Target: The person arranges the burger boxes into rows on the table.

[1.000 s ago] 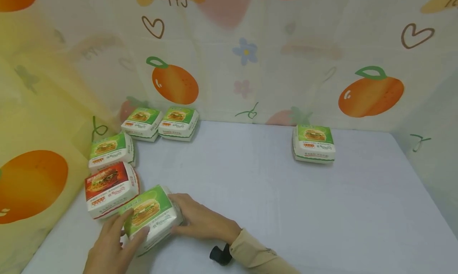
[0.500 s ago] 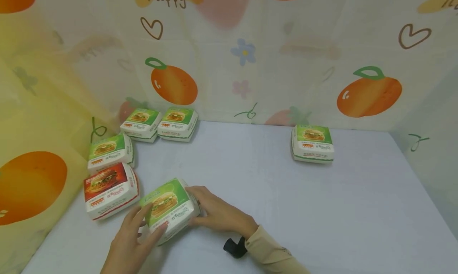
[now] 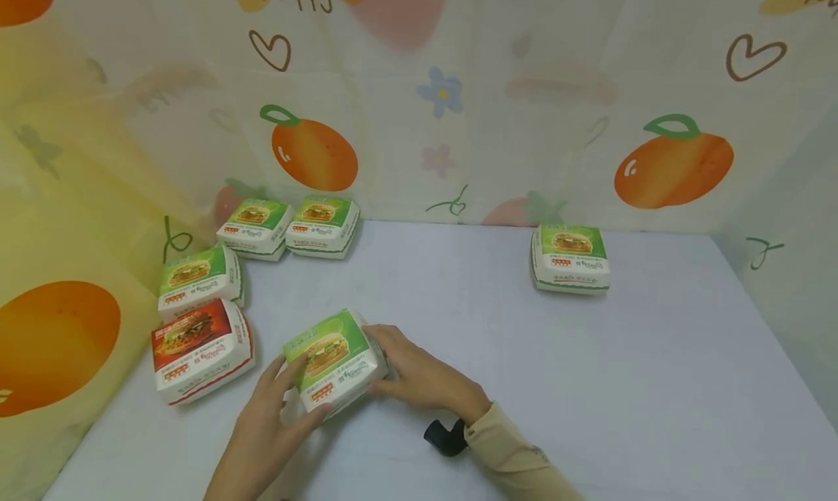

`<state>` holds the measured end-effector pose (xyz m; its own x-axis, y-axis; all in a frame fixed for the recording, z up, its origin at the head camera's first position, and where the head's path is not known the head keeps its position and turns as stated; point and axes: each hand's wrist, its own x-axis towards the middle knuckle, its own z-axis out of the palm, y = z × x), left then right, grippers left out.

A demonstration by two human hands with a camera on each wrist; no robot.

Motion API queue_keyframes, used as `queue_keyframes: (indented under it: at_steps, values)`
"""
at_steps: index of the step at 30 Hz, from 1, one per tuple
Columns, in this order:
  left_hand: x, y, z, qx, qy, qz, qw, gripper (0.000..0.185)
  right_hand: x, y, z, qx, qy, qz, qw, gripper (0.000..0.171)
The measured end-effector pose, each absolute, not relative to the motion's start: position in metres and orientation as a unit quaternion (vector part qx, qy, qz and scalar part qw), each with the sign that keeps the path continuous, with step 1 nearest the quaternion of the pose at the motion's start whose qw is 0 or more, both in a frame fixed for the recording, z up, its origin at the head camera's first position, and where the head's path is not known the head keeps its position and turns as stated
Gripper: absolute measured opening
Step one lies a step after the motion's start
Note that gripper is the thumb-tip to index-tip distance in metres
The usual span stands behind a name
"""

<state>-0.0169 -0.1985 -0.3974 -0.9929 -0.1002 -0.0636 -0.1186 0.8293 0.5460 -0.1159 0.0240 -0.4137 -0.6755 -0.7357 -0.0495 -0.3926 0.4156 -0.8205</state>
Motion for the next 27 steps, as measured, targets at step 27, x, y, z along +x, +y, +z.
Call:
queue_keyframes:
  at_steps: [27]
  values:
    - [-0.071, -0.168, -0.388, 0.061, 0.955, 0.286, -0.045, 0.072, -0.142, 0.067, -0.4, -0.28, 0.825, -0.465, 0.158, 0.081]
